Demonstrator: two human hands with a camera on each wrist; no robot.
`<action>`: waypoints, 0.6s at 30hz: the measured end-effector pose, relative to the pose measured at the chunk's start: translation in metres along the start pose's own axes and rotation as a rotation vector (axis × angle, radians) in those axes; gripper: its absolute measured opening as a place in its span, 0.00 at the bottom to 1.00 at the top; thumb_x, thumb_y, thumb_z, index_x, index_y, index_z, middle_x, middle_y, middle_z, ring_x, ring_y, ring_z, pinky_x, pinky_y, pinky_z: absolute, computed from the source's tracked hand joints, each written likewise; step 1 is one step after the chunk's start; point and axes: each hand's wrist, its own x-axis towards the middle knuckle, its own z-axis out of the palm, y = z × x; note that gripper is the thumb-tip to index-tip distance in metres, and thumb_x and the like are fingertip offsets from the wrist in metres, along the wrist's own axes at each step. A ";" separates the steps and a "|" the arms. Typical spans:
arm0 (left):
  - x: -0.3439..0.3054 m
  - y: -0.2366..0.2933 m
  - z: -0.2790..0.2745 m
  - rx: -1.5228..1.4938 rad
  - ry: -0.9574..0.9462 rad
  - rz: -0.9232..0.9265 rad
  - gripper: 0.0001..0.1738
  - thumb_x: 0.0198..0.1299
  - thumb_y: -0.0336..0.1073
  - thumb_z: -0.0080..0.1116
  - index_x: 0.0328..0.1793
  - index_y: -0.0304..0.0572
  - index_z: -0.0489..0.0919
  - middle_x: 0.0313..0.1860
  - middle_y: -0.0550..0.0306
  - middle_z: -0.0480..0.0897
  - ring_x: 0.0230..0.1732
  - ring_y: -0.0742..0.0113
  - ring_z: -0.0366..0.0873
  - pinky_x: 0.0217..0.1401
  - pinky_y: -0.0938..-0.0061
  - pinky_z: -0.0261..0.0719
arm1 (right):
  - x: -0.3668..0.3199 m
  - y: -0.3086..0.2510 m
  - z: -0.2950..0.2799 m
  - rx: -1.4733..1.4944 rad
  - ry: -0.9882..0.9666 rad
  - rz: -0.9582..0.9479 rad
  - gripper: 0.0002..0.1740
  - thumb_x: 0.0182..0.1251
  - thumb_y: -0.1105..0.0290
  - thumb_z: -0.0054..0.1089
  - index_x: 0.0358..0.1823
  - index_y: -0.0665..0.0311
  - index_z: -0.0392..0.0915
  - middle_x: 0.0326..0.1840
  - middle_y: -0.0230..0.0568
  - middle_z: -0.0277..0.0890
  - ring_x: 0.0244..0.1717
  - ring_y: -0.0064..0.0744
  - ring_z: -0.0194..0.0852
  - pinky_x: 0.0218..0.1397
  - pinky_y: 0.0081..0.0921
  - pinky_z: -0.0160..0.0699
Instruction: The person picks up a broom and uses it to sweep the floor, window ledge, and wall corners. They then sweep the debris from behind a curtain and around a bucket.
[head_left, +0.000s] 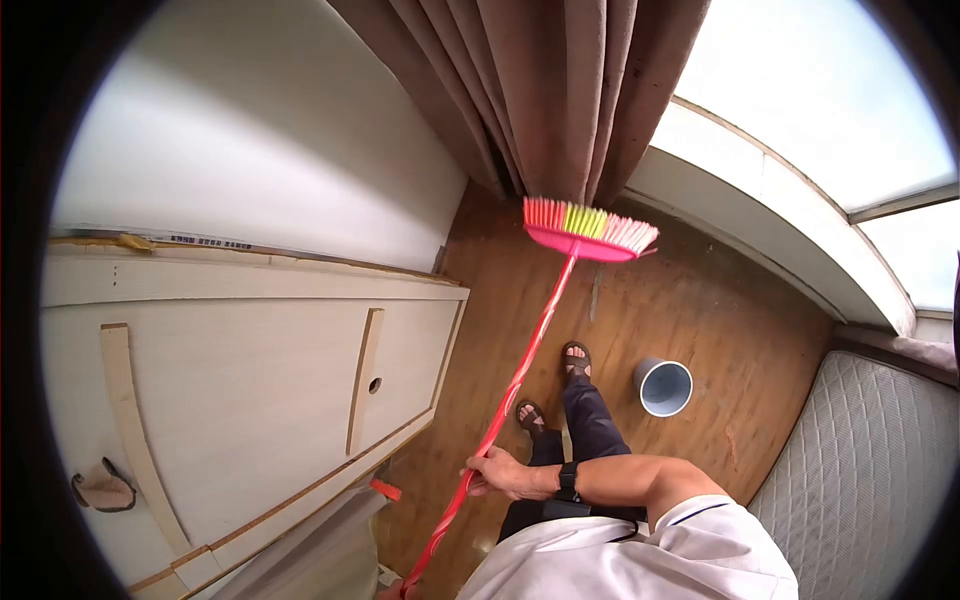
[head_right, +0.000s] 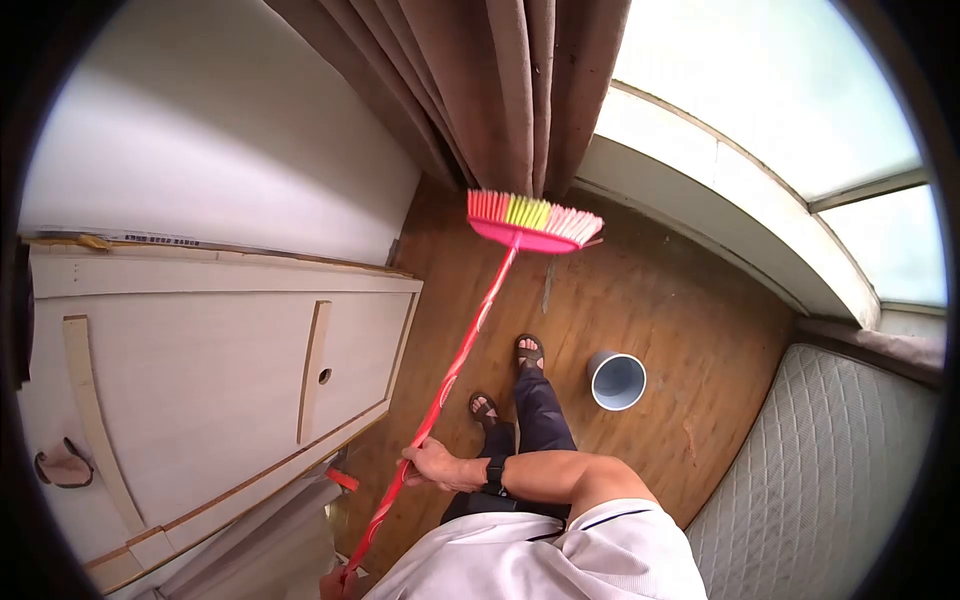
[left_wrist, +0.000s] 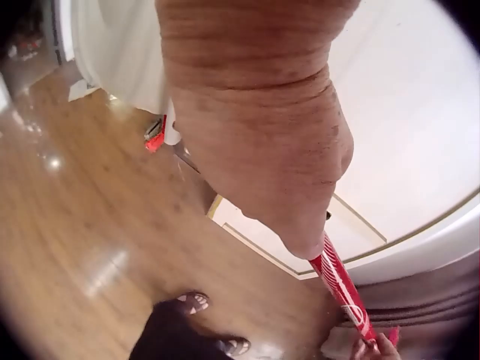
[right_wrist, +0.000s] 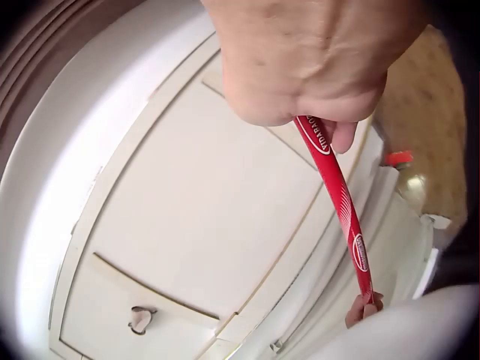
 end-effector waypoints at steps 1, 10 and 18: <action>0.004 0.027 -0.017 -0.087 -0.027 -0.096 0.17 0.69 0.45 0.48 0.43 0.39 0.80 0.29 0.44 0.79 0.30 0.50 0.75 0.33 0.60 0.71 | -0.002 -0.009 0.006 -0.046 -0.038 -0.072 0.12 0.71 0.64 0.48 0.46 0.66 0.69 0.38 0.42 0.80 0.33 0.33 0.82 0.33 0.33 0.87; 0.140 0.257 -0.140 -0.376 0.476 0.120 0.11 0.61 0.32 0.57 0.48 0.37 0.80 0.34 0.41 0.81 0.31 0.51 0.82 0.35 0.66 0.76 | 0.135 -0.152 -0.095 -0.006 0.373 -0.125 0.13 0.70 0.64 0.41 0.35 0.67 0.70 0.25 0.43 0.76 0.23 0.42 0.79 0.25 0.42 0.83; 0.044 0.083 -0.112 -0.593 0.190 -0.132 0.19 0.68 0.37 0.52 0.61 0.35 0.76 0.49 0.53 0.83 0.43 0.64 0.78 0.47 0.72 0.75 | 0.058 -0.061 -0.028 0.084 -0.013 0.021 0.15 0.72 0.63 0.41 0.48 0.69 0.67 0.37 0.50 0.80 0.32 0.44 0.83 0.30 0.38 0.88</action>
